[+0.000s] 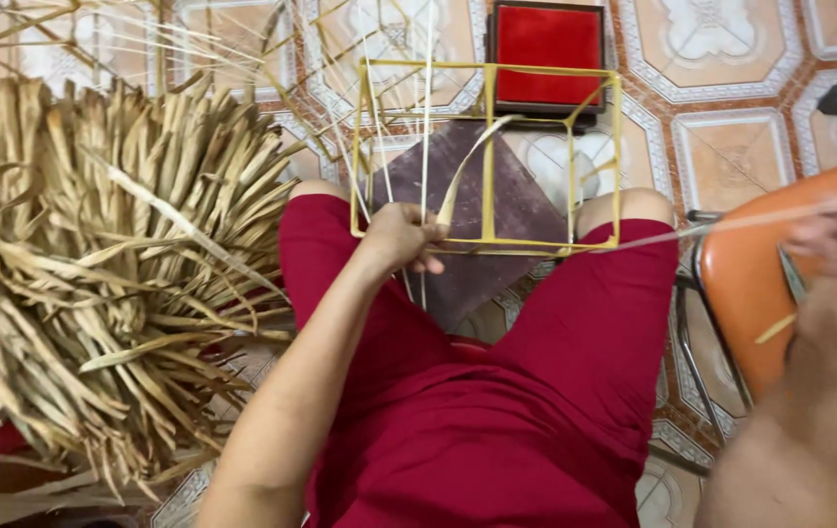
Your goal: The person is weaving thin bamboo strips onto a pre-made bamboo frame to create a lantern.
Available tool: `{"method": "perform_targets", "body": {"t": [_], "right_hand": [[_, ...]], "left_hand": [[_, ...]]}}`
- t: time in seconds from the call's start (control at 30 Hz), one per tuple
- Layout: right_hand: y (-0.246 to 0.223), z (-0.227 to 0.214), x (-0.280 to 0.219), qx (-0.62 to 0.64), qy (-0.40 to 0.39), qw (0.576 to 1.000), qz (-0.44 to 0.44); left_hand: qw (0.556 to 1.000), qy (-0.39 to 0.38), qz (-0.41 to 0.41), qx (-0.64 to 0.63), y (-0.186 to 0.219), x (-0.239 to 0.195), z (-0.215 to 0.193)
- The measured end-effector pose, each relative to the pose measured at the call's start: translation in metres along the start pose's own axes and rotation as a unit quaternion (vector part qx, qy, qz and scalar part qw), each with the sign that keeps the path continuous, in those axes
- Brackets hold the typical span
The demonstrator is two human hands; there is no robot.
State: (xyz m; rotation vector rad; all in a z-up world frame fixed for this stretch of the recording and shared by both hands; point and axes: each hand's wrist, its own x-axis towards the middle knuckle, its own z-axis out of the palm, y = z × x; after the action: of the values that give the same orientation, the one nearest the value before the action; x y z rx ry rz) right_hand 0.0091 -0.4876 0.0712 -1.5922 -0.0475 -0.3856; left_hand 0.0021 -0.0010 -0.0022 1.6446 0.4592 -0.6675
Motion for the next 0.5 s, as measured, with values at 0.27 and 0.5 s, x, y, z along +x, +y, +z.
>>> {"method": "perform_targets", "body": {"t": [0.27, 0.5], "right_hand": [[-0.040, 0.264, -0.018, -0.036, -0.164, 0.980, -0.110], [0.018, 0.305, -0.045, -0.229, -0.266, 0.935, 0.045]], "left_hand": [[0.996, -0.043, 0.037, -0.066, -0.007, 0.008, -0.004], [0.993, -0.048, 0.043, -0.094, -0.006, 0.003, -0.006]]}}
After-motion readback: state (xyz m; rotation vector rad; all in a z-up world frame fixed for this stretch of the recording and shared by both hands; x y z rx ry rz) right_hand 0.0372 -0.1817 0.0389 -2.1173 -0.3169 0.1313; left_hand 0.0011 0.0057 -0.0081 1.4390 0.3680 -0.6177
